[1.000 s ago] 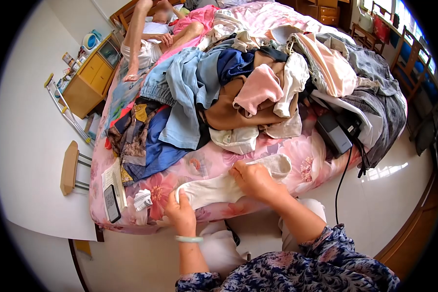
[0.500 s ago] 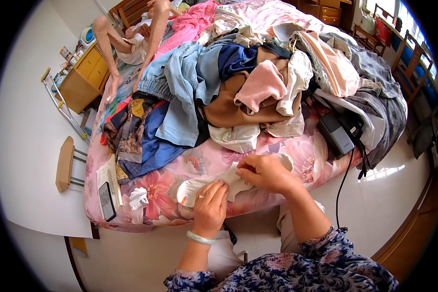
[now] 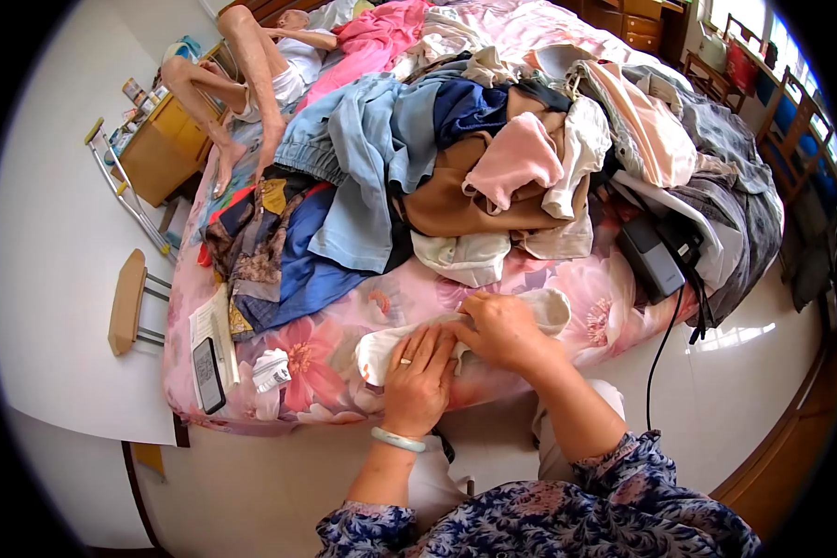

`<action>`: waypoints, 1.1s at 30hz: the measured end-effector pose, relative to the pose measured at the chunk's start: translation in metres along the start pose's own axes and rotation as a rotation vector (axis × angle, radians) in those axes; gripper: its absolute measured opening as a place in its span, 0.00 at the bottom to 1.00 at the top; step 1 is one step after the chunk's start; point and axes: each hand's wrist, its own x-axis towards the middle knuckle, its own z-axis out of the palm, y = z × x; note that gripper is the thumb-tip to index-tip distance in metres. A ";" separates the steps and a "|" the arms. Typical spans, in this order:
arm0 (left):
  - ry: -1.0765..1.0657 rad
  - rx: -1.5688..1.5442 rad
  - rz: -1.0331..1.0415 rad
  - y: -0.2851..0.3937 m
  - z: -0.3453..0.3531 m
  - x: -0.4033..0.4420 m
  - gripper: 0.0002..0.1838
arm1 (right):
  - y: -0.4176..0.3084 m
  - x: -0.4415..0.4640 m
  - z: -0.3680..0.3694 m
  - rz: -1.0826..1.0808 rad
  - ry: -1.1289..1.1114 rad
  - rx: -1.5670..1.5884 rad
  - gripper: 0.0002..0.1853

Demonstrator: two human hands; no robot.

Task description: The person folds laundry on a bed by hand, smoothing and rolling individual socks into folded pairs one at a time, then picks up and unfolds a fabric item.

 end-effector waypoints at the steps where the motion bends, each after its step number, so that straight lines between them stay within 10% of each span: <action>1: -0.001 -0.016 -0.008 -0.001 0.001 0.000 0.20 | 0.000 0.000 0.004 0.005 -0.002 -0.044 0.12; 8: -0.058 0.135 -0.201 -0.006 -0.016 -0.006 0.31 | -0.004 -0.003 0.022 0.109 0.053 -0.107 0.08; 10: -0.070 0.203 -0.205 -0.008 -0.018 0.006 0.33 | 0.012 0.003 0.016 -0.173 0.242 -0.555 0.07; 21: -0.137 0.204 -0.301 -0.004 -0.021 -0.011 0.37 | -0.002 -0.002 0.024 0.044 0.068 -0.130 0.12; 29: -0.169 0.052 -0.032 0.001 -0.012 -0.019 0.38 | 0.003 0.078 -0.112 0.171 0.423 0.389 0.10; 33: -0.192 0.032 -0.020 0.004 -0.006 0.000 0.38 | 0.062 0.171 -0.133 0.093 0.629 0.152 0.09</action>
